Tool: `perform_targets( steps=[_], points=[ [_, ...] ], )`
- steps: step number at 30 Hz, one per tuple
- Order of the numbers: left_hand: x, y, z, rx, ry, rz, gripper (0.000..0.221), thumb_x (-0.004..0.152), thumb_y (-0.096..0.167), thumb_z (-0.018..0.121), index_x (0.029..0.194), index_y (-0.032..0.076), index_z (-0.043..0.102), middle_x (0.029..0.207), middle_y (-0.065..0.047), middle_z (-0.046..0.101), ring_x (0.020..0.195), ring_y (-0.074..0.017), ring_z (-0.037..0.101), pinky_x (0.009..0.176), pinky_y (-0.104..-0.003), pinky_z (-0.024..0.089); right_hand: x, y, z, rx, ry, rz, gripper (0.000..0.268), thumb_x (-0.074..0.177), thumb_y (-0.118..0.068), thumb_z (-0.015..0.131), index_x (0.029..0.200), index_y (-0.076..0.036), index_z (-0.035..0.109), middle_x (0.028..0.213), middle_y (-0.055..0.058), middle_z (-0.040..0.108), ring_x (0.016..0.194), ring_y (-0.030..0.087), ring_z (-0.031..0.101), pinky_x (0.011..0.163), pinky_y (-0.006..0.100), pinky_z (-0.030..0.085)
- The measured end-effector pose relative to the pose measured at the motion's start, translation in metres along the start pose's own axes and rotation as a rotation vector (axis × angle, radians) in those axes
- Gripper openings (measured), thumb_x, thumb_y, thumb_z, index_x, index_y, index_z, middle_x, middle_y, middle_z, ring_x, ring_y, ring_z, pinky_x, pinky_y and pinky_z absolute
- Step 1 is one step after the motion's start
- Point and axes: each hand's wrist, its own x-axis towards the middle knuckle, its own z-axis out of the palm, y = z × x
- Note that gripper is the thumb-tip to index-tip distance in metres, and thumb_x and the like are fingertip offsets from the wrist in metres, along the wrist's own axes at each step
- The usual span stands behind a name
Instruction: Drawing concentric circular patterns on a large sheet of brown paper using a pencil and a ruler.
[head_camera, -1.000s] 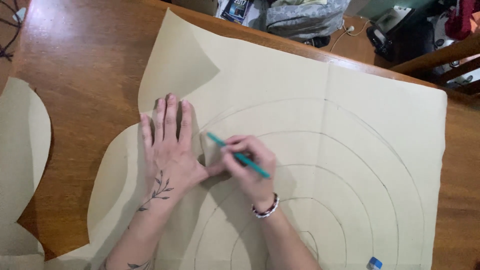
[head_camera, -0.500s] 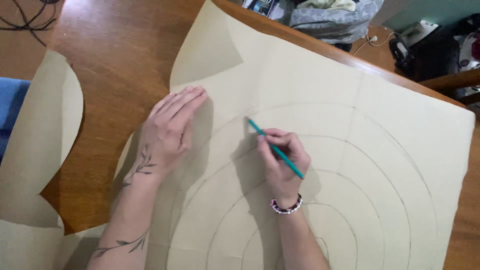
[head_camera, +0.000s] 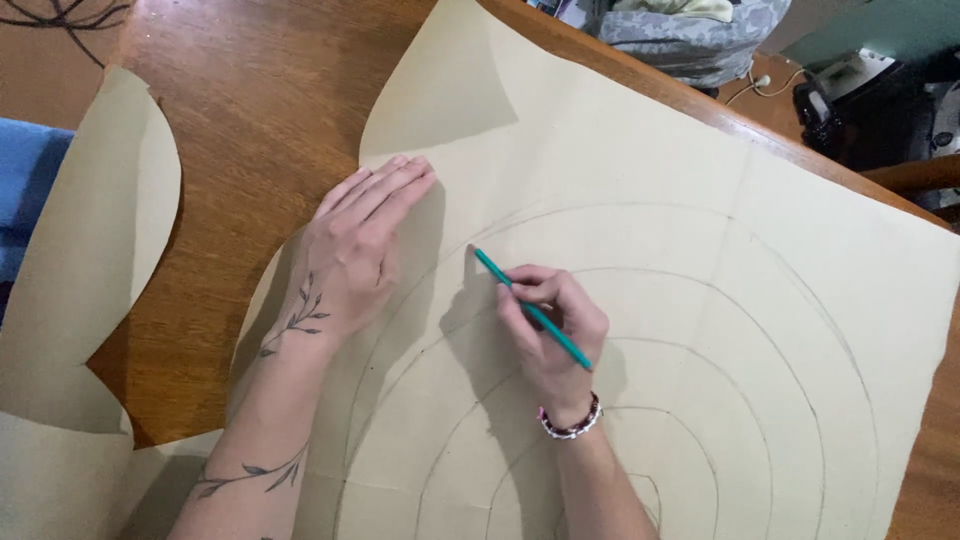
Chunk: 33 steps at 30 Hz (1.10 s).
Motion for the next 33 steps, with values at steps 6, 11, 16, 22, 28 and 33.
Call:
perform_targets(
  steps=[6,11,16,22,28,33],
  points=[
    [-0.002,0.000,0.002,0.024,0.044,-0.017,0.067,0.080,-0.016,0.039,0.140,0.004,0.060,0.145,-0.009,0.060,0.136,-0.0247,0.054,0.118,-0.042,0.036,0.014,0.001,-0.010,-0.036,0.252,-0.001,0.018,0.091,0.002,0.070,0.082,-0.003,0.055,0.097,0.017,0.070,0.088,0.021,0.071,0.076,0.027,0.058],
    [-0.001,0.001,-0.001,-0.034,-0.006,-0.028,0.069,0.079,-0.012,0.039,0.143,0.005,0.054,0.148,-0.010,0.057,0.139,-0.0245,0.050,0.120,-0.042,0.033,-0.003,0.005,0.001,0.002,0.004,-0.048,0.019,0.085,0.003,0.074,0.082,-0.005,0.057,0.101,0.016,0.071,0.090,0.020,0.071,0.078,0.028,0.059],
    [0.000,0.002,0.000,-0.014,0.023,-0.020,0.068,0.079,-0.013,0.038,0.141,0.004,0.057,0.146,-0.010,0.059,0.138,-0.0249,0.053,0.118,-0.043,0.035,-0.006,-0.007,0.007,0.042,-0.057,-0.008,0.017,0.085,0.001,0.073,0.079,-0.005,0.058,0.097,0.016,0.071,0.082,0.018,0.069,0.072,0.026,0.057],
    [-0.002,0.000,-0.001,-0.003,0.007,-0.027,0.068,0.079,-0.016,0.038,0.142,0.004,0.056,0.147,-0.009,0.057,0.139,-0.0254,0.051,0.119,-0.043,0.034,0.003,0.003,0.000,0.071,0.109,0.003,0.021,0.090,0.005,0.070,0.083,-0.004,0.052,0.102,0.019,0.068,0.087,0.022,0.071,0.073,0.027,0.061],
    [-0.003,-0.002,0.004,0.002,0.039,0.006,0.064,0.082,-0.011,0.039,0.141,0.004,0.057,0.146,-0.010,0.058,0.138,-0.0257,0.052,0.118,-0.042,0.036,-0.007,-0.017,0.009,0.072,-0.218,-0.015,0.018,0.082,0.002,0.073,0.077,-0.007,0.058,0.096,0.015,0.073,0.084,0.019,0.071,0.075,0.027,0.056],
    [-0.003,-0.001,0.003,0.022,0.041,-0.006,0.063,0.084,-0.016,0.042,0.142,0.004,0.057,0.145,-0.011,0.059,0.137,-0.0258,0.053,0.119,-0.043,0.036,-0.004,-0.007,0.005,0.093,-0.071,0.005,0.021,0.085,0.003,0.073,0.081,-0.006,0.055,0.098,0.016,0.071,0.087,0.020,0.071,0.076,0.028,0.060]
  ],
)
